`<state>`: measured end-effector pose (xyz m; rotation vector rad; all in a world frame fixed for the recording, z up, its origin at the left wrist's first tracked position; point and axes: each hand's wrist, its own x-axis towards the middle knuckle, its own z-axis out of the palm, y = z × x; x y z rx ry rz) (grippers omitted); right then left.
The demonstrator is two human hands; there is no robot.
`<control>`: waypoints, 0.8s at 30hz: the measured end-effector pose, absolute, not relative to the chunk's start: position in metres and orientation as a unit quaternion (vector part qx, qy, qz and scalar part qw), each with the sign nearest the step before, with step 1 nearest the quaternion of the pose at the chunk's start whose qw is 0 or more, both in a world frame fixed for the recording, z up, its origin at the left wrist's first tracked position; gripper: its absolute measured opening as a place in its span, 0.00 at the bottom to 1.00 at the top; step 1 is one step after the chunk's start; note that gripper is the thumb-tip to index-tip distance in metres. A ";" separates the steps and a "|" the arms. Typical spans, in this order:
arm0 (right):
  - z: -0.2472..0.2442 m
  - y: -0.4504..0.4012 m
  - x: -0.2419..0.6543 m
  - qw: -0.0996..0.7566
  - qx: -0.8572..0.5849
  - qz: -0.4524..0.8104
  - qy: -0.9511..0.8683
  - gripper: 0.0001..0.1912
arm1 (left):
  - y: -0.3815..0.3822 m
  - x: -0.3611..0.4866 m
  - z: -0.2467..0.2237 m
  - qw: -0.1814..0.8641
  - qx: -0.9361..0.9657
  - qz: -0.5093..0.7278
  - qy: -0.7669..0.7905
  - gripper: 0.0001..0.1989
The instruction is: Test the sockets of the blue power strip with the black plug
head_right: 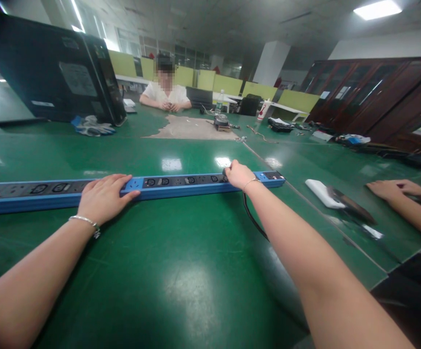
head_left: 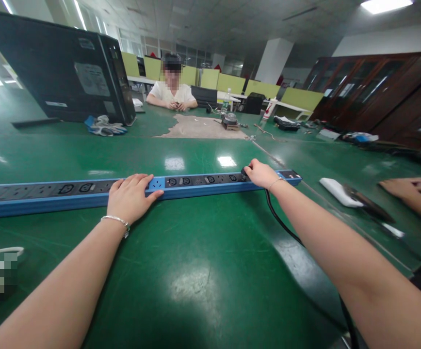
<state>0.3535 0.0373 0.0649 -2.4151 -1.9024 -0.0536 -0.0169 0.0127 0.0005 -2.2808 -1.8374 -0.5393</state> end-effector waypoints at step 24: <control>0.043 0.026 0.335 0.006 -0.799 0.003 -0.602 0.22 | 0.012 -0.016 0.002 0.063 -0.763 -0.181 -0.618 0.30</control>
